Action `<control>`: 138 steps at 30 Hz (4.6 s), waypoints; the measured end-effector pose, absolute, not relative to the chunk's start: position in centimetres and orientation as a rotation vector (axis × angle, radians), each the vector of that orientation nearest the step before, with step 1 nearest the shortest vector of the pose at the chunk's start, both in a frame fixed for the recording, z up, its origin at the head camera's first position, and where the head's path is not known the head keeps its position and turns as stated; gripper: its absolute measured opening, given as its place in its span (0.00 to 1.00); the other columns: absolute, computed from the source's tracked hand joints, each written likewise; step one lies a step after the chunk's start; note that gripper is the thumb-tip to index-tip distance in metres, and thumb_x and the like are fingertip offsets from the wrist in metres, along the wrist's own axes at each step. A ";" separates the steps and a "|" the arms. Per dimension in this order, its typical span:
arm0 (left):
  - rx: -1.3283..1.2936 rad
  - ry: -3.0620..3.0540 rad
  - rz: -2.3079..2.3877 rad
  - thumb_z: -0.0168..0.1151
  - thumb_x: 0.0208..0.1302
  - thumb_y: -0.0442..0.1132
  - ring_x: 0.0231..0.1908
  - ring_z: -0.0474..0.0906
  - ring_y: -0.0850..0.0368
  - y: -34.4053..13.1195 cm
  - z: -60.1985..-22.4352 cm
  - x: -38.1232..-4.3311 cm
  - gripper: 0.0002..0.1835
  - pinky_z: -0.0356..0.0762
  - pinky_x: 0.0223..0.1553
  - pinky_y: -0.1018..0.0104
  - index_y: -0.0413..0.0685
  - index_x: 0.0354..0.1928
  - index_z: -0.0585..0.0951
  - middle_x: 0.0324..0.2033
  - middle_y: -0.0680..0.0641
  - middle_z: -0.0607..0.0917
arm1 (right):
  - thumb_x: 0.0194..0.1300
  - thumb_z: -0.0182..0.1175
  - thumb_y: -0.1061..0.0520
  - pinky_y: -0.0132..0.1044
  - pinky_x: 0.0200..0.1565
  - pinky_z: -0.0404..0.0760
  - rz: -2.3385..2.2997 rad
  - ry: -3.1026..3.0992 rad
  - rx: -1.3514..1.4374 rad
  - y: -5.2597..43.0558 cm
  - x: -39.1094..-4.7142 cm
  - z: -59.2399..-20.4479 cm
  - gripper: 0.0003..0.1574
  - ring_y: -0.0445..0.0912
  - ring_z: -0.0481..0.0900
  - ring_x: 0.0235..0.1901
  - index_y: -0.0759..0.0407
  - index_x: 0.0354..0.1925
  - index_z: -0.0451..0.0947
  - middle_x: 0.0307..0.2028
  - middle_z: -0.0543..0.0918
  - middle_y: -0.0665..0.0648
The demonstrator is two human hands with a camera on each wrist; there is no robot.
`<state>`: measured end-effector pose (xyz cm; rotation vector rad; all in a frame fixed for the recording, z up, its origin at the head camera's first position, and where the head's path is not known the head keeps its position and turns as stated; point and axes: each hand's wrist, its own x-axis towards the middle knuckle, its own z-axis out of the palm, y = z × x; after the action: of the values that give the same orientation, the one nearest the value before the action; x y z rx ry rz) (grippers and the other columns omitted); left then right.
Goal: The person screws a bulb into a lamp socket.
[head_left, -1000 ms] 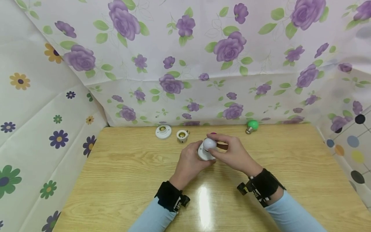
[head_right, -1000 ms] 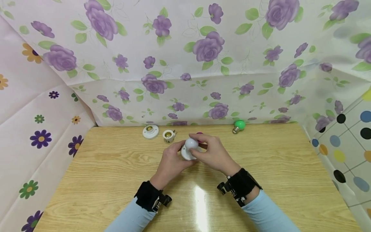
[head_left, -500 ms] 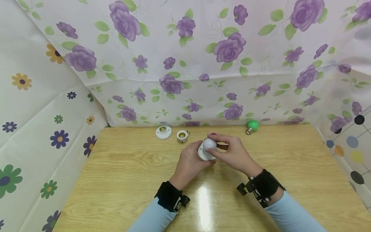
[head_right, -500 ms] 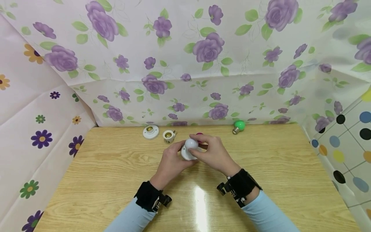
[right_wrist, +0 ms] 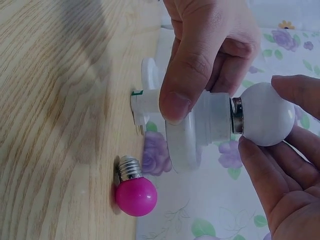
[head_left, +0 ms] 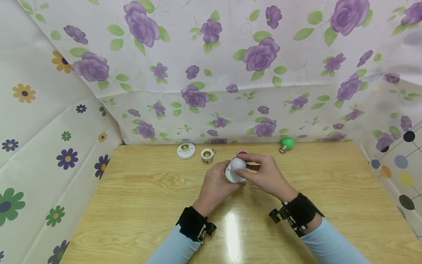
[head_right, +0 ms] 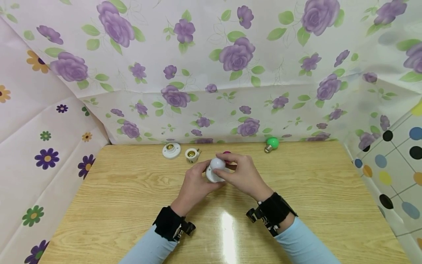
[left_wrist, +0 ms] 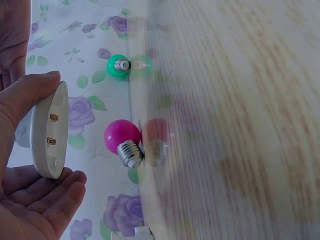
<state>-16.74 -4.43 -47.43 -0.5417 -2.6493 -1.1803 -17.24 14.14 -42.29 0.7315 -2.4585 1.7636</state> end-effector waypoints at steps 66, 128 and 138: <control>-0.560 -2.619 -1.120 0.68 0.47 0.62 0.46 0.71 0.68 -4.5 -47.3 -16.6 0.33 0.72 0.43 0.69 0.60 0.56 0.74 0.46 0.59 0.77 | 0.54 0.68 0.53 0.37 0.43 0.76 1.771 -2.374 0.730 13.9 -17.3 -42.4 0.26 0.45 0.74 0.51 0.59 0.50 0.78 0.51 0.78 0.51; -0.538 -2.648 -1.156 0.68 0.46 0.62 0.48 0.70 0.66 -4.4 -47.3 -16.6 0.35 0.71 0.45 0.69 0.59 0.58 0.74 0.48 0.57 0.76 | 0.53 0.69 0.51 0.41 0.41 0.78 1.776 -2.372 0.649 14.0 -17.2 -42.5 0.24 0.42 0.77 0.47 0.53 0.49 0.79 0.47 0.80 0.51; -0.525 -2.630 -1.132 0.70 0.44 0.62 0.48 0.71 0.66 -4.4 -47.4 -16.7 0.36 0.71 0.46 0.68 0.58 0.56 0.74 0.47 0.57 0.77 | 0.57 0.66 0.48 0.41 0.47 0.75 1.684 -2.415 0.671 14.2 -17.2 -42.2 0.27 0.47 0.74 0.52 0.49 0.55 0.74 0.50 0.77 0.46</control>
<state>-16.71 -4.42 -47.37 -0.5250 -2.6305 -1.1325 -17.22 14.19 -42.15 0.6709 -2.4147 1.6842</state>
